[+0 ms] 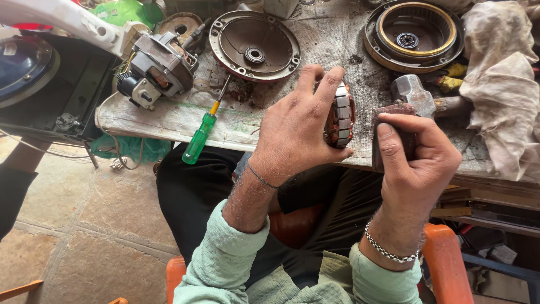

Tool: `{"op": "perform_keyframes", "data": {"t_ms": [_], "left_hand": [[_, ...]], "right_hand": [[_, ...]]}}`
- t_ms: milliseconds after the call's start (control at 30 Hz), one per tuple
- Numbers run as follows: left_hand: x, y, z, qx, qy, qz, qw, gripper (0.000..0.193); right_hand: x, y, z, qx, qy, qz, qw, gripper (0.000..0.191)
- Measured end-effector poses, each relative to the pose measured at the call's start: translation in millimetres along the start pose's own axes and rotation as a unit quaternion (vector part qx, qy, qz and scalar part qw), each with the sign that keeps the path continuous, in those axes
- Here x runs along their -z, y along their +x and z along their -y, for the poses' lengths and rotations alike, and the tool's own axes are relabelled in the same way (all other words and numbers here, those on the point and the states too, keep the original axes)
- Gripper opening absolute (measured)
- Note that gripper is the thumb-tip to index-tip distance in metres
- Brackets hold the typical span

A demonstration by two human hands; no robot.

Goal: The person holds a motor stator and repeatedly taps its copper windings with a small hammer to seat or adjust them. The person rotates the stator to access different sides and continues tapping throughout the clip.

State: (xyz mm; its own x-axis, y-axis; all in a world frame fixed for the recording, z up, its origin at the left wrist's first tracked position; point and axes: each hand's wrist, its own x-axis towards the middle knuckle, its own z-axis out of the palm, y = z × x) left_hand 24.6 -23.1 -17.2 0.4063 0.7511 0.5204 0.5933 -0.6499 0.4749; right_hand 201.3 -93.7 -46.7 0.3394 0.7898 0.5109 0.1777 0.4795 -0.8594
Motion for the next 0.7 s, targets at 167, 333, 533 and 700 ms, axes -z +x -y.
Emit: {"op": "perform_keyframes", "data": {"t_ms": [167,333,533,700], "left_hand": [[-1,0,5,-0.065,-0.02,-0.028,0.997,0.12],[-1,-1,14,-0.078,-0.036,-0.018,0.996,0.119],[4,-3,19,-0.08,-0.045,0.003,0.996,0.118],[10,-1,23,-0.078,-0.061,0.028,0.995,0.115]], "right_hand": [[-1,1,4,-0.003,0.045,-0.022,0.999,0.004],[-4,6,6,-0.013,0.082,-0.065,0.994,0.009],[-6,11,6,-0.03,0.097,-0.077,0.992,0.009],[-5,14,6,-0.047,0.065,-0.053,0.995,0.01]]}}
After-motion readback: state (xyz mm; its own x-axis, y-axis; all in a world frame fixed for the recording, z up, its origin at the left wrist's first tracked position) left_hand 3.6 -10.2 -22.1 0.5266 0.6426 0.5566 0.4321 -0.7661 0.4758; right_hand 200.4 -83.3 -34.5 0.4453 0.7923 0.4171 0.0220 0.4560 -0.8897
